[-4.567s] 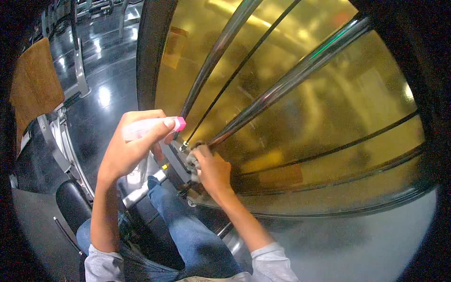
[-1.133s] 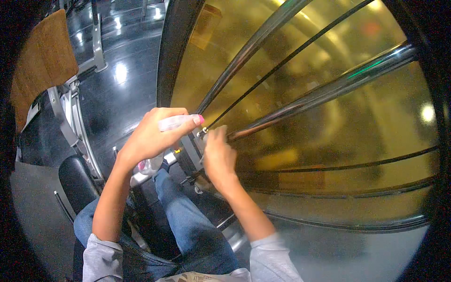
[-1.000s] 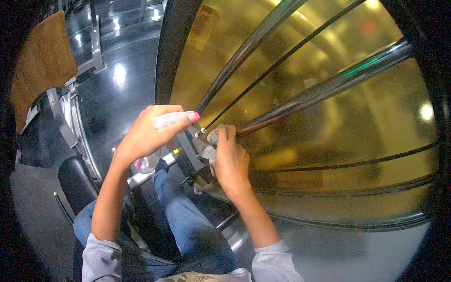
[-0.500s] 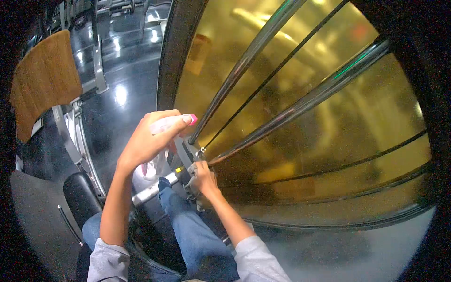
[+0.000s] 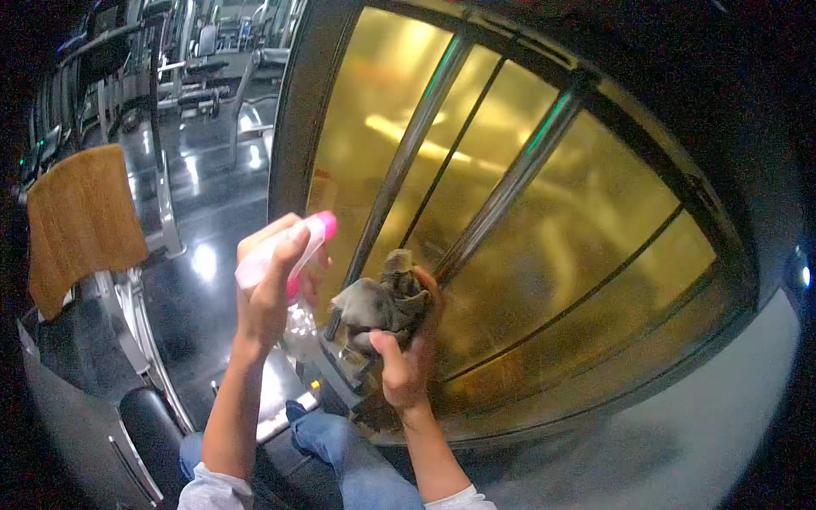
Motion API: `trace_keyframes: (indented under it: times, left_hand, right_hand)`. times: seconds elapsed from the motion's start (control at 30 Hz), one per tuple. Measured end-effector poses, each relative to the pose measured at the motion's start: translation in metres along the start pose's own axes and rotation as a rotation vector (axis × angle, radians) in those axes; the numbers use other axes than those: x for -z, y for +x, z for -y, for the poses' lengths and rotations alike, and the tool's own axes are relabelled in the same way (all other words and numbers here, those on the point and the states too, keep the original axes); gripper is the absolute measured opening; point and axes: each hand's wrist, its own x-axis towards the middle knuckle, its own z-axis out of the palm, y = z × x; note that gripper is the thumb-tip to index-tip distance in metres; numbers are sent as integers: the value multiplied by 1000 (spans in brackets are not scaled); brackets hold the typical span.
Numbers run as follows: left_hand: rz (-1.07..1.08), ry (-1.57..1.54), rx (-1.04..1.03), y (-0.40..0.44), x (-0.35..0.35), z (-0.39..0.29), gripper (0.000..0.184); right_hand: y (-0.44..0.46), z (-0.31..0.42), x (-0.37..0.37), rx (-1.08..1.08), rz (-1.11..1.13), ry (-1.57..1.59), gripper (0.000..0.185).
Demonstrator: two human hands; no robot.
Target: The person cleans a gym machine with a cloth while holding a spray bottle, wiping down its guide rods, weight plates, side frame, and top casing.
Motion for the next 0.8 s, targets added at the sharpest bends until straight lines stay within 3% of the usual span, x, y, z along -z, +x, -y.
trace_keyframes:
  times: [0.03, 0.17, 0.23, 0.4, 0.53, 0.8]
  left_hand:
    - [-2, 13, -13, 9, -8, -6, 33]
    - [10, 16, -141, 41, -39, -22, 33]
    - [-18, -2, -157, 52, -54, -28, 33]
    - [-49, 239, -169, 74, -70, -23, 54]
    - [-48, 253, -71, 77, -69, -21, 54]
    - [-77, 274, -155, 86, -73, -21, 49]
  right_hand:
    - [3, 8, 3, 31, 20, 159, 64]
    - [16, 14, 19, 238, -62, -299, 69]
    - [25, 20, 22, 294, -88, -377, 68]
    - [40, 31, 26, 430, -177, -653, 62]
    - [49, 30, 22, 476, -176, -618, 62]
    - [59, 7, 11, 605, -214, -576, 65]
